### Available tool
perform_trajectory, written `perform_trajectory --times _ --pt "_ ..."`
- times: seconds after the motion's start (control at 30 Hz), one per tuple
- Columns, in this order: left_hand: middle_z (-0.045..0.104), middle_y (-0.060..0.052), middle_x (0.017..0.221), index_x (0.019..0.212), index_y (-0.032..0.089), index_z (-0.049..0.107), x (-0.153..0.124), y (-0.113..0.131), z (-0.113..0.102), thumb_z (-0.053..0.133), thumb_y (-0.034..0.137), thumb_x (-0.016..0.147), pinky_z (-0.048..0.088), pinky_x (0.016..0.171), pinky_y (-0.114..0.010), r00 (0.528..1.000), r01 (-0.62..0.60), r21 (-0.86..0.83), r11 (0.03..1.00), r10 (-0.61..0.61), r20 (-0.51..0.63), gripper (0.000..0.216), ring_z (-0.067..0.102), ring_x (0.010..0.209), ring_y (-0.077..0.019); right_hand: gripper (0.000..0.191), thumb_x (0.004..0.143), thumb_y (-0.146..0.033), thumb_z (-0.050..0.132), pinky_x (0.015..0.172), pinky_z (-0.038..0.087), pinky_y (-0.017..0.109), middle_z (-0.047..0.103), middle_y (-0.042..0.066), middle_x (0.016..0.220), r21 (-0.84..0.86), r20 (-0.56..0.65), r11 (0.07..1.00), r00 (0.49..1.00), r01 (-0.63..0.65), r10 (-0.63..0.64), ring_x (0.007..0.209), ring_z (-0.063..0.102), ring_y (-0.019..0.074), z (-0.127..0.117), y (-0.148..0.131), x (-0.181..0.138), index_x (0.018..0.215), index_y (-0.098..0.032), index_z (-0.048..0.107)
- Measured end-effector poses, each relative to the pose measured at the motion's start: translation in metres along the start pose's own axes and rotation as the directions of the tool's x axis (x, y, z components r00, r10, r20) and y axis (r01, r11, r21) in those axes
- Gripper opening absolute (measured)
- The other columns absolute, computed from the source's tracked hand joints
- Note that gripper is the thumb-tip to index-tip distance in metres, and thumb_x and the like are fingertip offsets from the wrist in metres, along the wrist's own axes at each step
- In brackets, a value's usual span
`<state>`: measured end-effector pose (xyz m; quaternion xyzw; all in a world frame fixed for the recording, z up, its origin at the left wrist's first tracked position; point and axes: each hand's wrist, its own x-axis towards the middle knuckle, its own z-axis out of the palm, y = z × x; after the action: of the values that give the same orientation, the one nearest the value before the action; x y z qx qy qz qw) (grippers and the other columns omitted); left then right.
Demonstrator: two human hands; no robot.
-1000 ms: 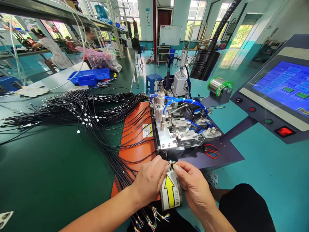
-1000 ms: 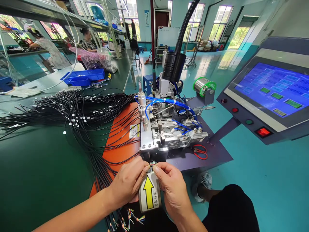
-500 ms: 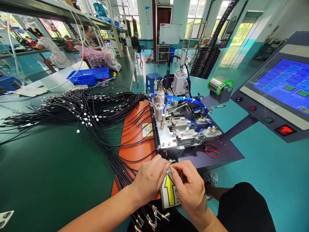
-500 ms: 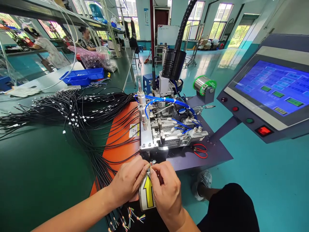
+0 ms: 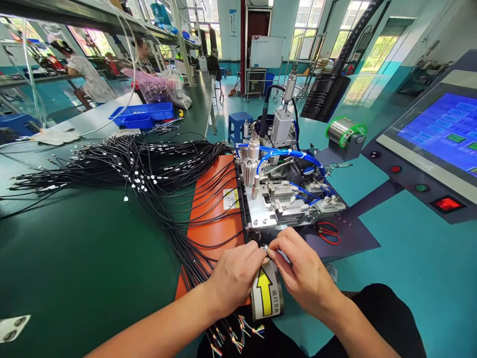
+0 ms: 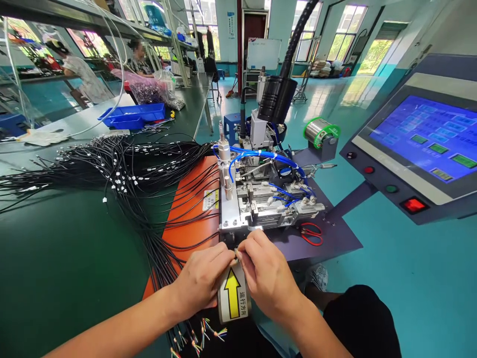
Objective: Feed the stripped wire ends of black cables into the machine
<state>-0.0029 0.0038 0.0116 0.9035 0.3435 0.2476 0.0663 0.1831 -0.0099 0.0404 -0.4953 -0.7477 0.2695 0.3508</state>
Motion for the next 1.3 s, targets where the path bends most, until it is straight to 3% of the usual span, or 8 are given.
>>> perform_trajectory --times 0.13,0.23,0.33,0.43,0.57,1.3 --pt "0.052 -0.002 0.074 0.085 0.018 0.054 0.0 -0.002 0.0 0.038 0.02 0.101 0.035 0.053 -0.028 1.0 0.007 -0.079 0.997 -0.008 -0.018 0.023 0.046 0.063 -0.0158 0.021 0.095 -0.03 0.053 0.066 0.046 0.029 0.061 0.003 0.083 0.15 0.013 0.98 0.991 -0.134 0.133 0.075 0.056 0.0183 -0.007 0.003 0.002 0.081 -0.022 0.066" --pt "0.052 -0.002 0.075 0.09 0.016 0.056 0.0 -0.002 0.0 0.037 0.022 0.102 0.037 0.056 -0.028 1.0 0.028 -0.139 0.99 -0.03 -0.01 0.024 0.047 0.064 -0.0158 0.024 0.094 -0.041 0.056 0.073 0.048 0.029 0.067 0.003 0.09 0.328 0.002 0.895 0.947 -0.304 0.321 0.084 0.061 0.0198 -0.01 0.011 -0.003 0.094 -0.023 0.073" --pt "0.052 -0.003 0.075 0.089 0.016 0.057 0.001 -0.001 0.0 0.037 0.021 0.102 0.037 0.056 -0.028 0.998 0.055 -0.163 0.985 -0.056 -0.001 0.025 0.046 0.063 -0.0158 0.032 0.093 -0.047 0.058 0.07 0.048 0.028 0.065 0.002 0.078 0.461 0.087 0.79 0.907 -0.404 0.413 0.081 0.062 0.0195 -0.007 0.018 -0.01 0.102 -0.022 0.075" --pt "0.052 -0.003 0.074 0.089 0.016 0.058 0.001 -0.001 -0.001 0.037 0.021 0.101 0.037 0.056 -0.028 0.997 0.078 -0.17 0.982 -0.076 0.017 0.025 0.047 0.063 -0.0162 0.036 0.092 -0.05 0.058 0.058 0.043 0.024 0.056 -0.002 0.064 0.552 0.191 0.702 0.887 -0.451 0.42 0.066 0.056 0.0155 -0.002 0.018 -0.015 0.099 -0.02 0.076" --pt "0.052 -0.004 0.074 0.088 0.015 0.06 0.0 -0.001 0.0 0.037 0.022 0.101 0.037 0.055 -0.028 0.996 0.089 -0.162 0.983 -0.085 0.03 0.028 0.048 0.063 -0.0169 0.036 0.092 -0.051 0.058 0.057 0.038 0.024 0.054 -0.002 0.066 0.604 0.219 0.656 0.886 -0.452 0.409 0.064 0.05 0.0138 -0.001 0.014 -0.016 0.095 -0.019 0.075" --pt "0.053 -0.003 0.074 0.084 0.016 0.058 0.0 -0.001 0.002 0.032 0.025 0.103 0.036 0.055 -0.029 0.991 0.123 -0.092 0.988 -0.118 0.057 0.033 0.049 0.062 -0.017 0.031 0.093 -0.048 0.059 0.061 0.034 0.025 0.053 -0.003 0.072 0.557 0.189 0.683 0.873 -0.472 0.449 0.067 0.043 0.0126 0.006 0.012 -0.013 0.082 -0.02 0.064"
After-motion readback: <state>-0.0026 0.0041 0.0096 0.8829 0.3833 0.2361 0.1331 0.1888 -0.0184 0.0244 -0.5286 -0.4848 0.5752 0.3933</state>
